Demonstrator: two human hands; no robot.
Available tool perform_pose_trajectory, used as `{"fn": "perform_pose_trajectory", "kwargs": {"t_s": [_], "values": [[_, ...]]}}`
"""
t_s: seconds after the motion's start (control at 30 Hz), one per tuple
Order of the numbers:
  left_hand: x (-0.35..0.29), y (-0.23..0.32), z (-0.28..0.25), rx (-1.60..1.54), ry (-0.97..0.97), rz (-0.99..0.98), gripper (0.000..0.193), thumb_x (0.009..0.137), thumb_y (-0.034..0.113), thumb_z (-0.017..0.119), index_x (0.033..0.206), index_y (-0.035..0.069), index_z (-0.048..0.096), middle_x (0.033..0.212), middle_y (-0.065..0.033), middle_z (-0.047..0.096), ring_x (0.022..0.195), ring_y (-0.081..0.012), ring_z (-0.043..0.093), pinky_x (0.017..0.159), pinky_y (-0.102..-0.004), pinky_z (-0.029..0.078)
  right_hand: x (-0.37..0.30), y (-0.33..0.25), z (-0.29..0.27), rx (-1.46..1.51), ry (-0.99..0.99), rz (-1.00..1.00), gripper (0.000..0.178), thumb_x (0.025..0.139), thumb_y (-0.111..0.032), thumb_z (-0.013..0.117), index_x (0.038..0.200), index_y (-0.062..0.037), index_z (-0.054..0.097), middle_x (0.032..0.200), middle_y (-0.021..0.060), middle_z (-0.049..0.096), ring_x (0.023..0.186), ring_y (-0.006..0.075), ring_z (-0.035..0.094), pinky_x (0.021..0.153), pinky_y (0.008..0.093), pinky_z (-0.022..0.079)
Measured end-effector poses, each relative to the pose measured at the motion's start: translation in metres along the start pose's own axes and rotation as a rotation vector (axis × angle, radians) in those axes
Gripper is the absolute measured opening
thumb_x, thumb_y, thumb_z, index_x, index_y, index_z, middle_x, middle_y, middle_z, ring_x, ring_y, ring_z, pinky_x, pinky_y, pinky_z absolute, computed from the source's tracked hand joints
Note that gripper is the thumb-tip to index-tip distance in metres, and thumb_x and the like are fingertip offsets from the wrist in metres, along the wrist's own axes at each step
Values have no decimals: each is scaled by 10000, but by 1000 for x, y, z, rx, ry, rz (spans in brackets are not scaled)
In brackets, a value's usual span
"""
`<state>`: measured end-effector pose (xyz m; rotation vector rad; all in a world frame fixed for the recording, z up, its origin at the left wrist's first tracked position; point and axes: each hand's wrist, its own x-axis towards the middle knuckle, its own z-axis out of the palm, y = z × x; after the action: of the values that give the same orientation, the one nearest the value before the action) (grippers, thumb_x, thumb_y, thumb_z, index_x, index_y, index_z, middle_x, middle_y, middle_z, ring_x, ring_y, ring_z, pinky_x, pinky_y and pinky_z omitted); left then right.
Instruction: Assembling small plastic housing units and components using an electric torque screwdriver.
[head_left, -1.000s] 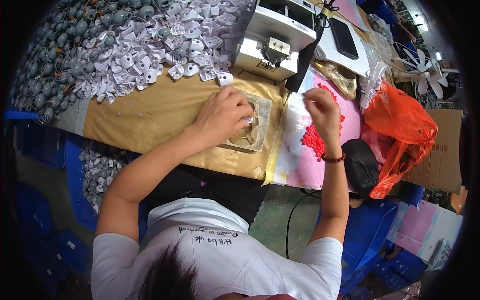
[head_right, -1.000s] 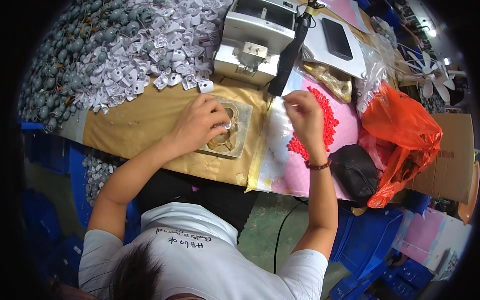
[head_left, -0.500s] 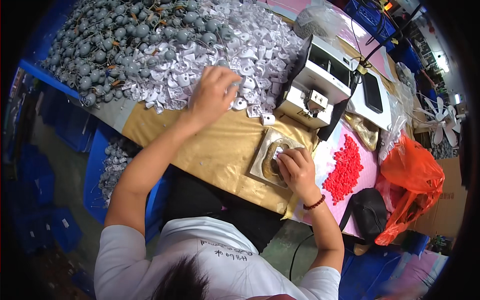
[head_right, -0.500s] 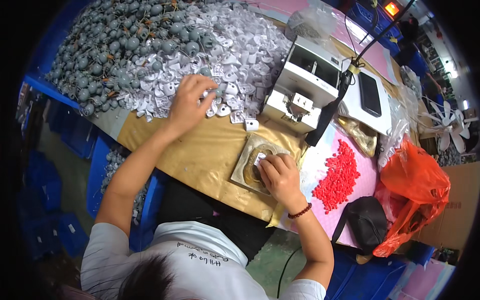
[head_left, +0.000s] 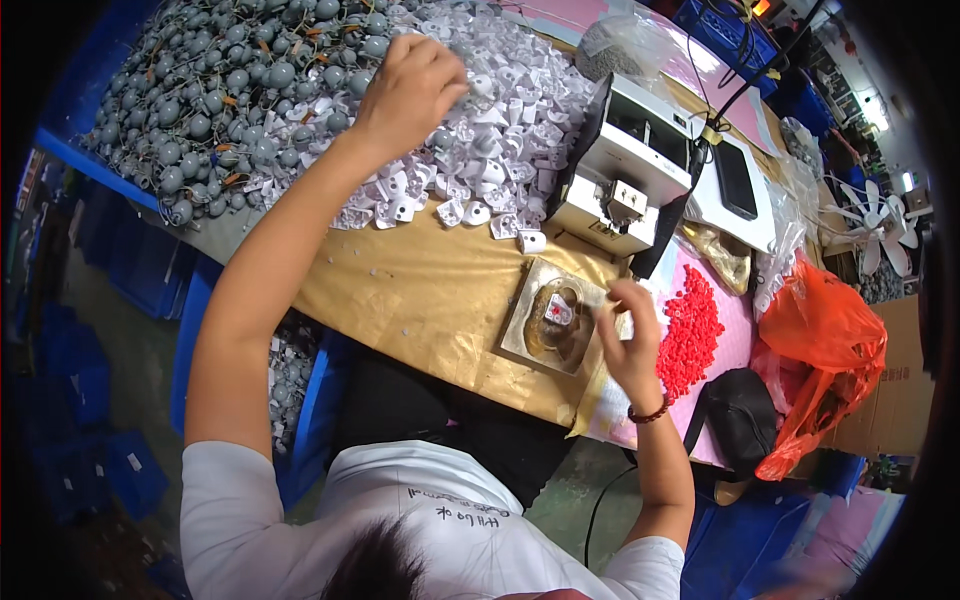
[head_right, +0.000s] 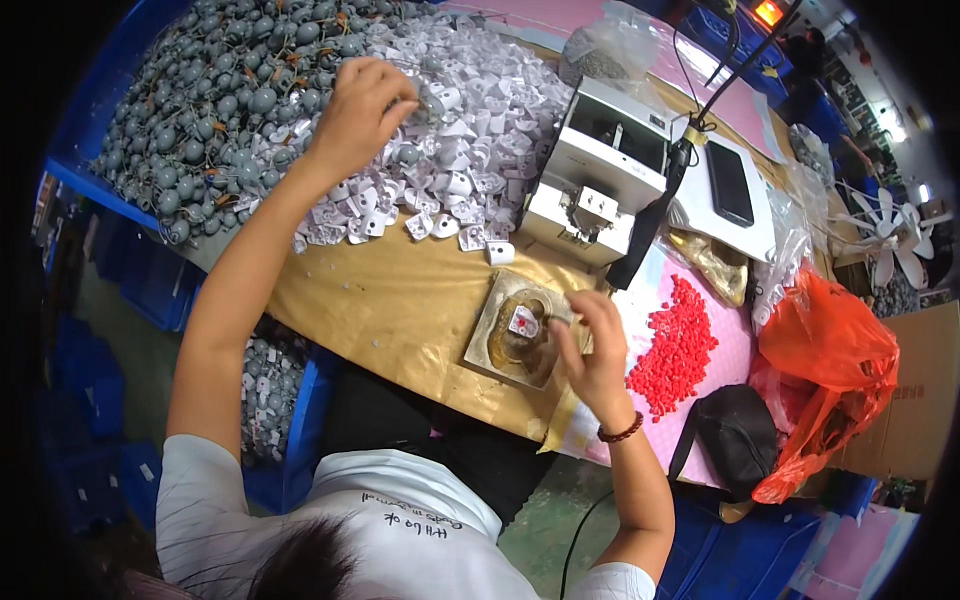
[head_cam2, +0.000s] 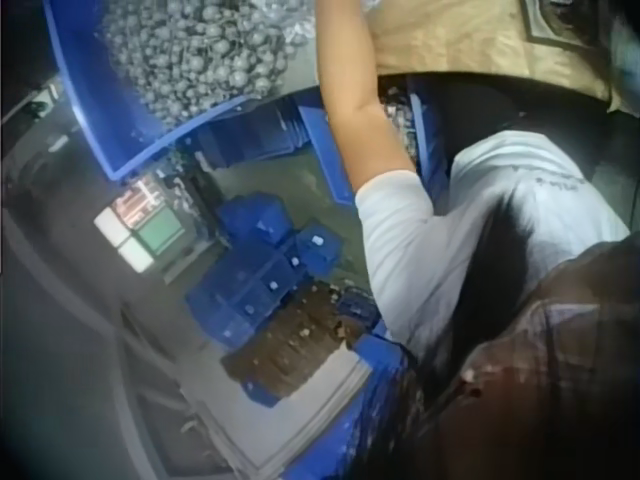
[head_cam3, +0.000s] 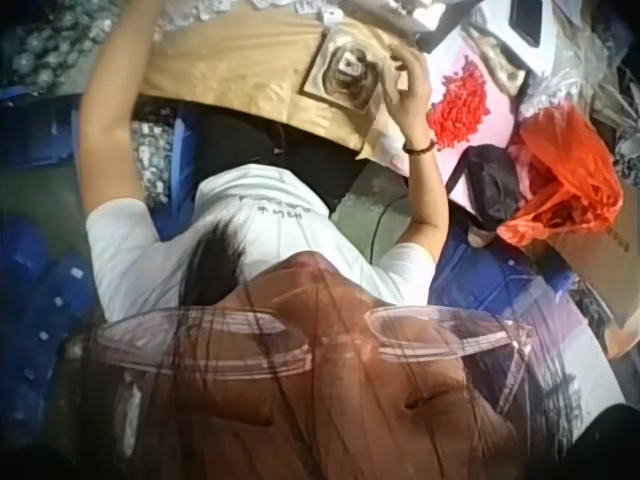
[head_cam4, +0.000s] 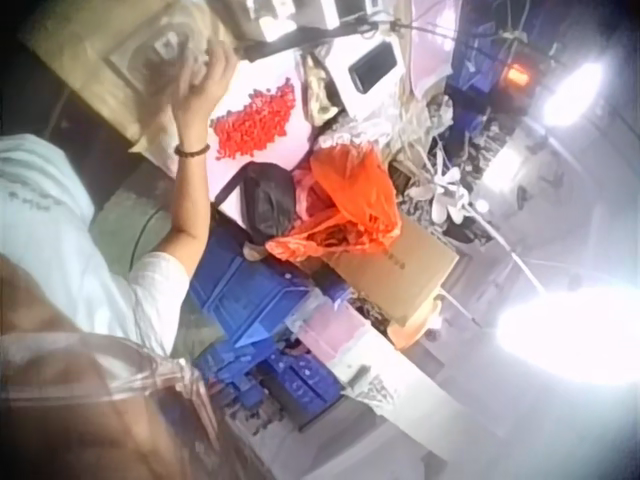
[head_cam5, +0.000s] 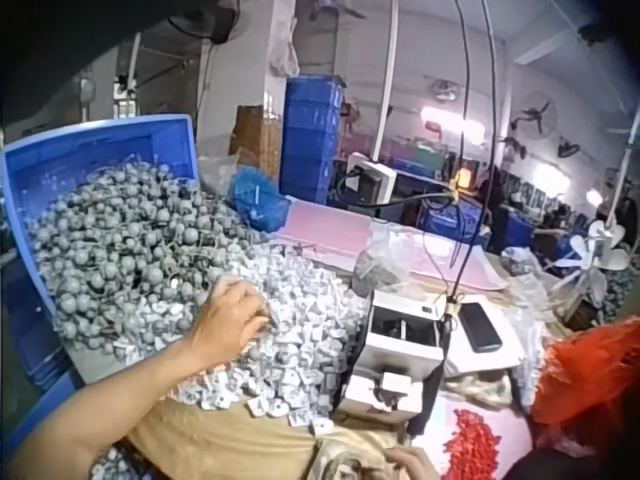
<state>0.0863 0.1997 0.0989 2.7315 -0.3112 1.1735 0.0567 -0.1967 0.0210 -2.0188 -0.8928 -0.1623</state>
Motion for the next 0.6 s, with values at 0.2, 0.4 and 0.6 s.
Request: {"fn": "perform_pose_trajectory", "kwargs": {"t_s": [0.2, 0.4, 0.6], "values": [[13, 109, -48, -646, -249, -213, 83, 907, 82, 632, 949, 21, 596, 822, -104, 655, 758, -224, 673, 697, -335, 519, 58, -61, -37, -79, 179, -358, 393, 807, 32, 725, 1183, 23, 615, 1167, 202, 608, 996, 314, 621, 807, 353, 518], [-22, 173, -39, -1005, -428, -269, 86, 896, 60, 647, 927, 29, 573, 781, -34, 615, 729, -117, 651, 642, -290, 509, 54, -83, -22, 716, -175, 190, 250, 951, -83, 664, 1164, 38, 612, 998, 114, 695, 817, 138, 674, 762, 276, 545], [-69, 182, -23, -1761, -1029, -860, 191, 947, 128, 645, 1088, 31, 563, 877, 3, 592, 724, -79, 599, 644, -244, 487, 27, -60, -33, 699, -400, 639, 198, 994, -125, 617, 1115, 22, 672, 868, 13, 675, 655, 45, 578, 576, 210, 485]]}}
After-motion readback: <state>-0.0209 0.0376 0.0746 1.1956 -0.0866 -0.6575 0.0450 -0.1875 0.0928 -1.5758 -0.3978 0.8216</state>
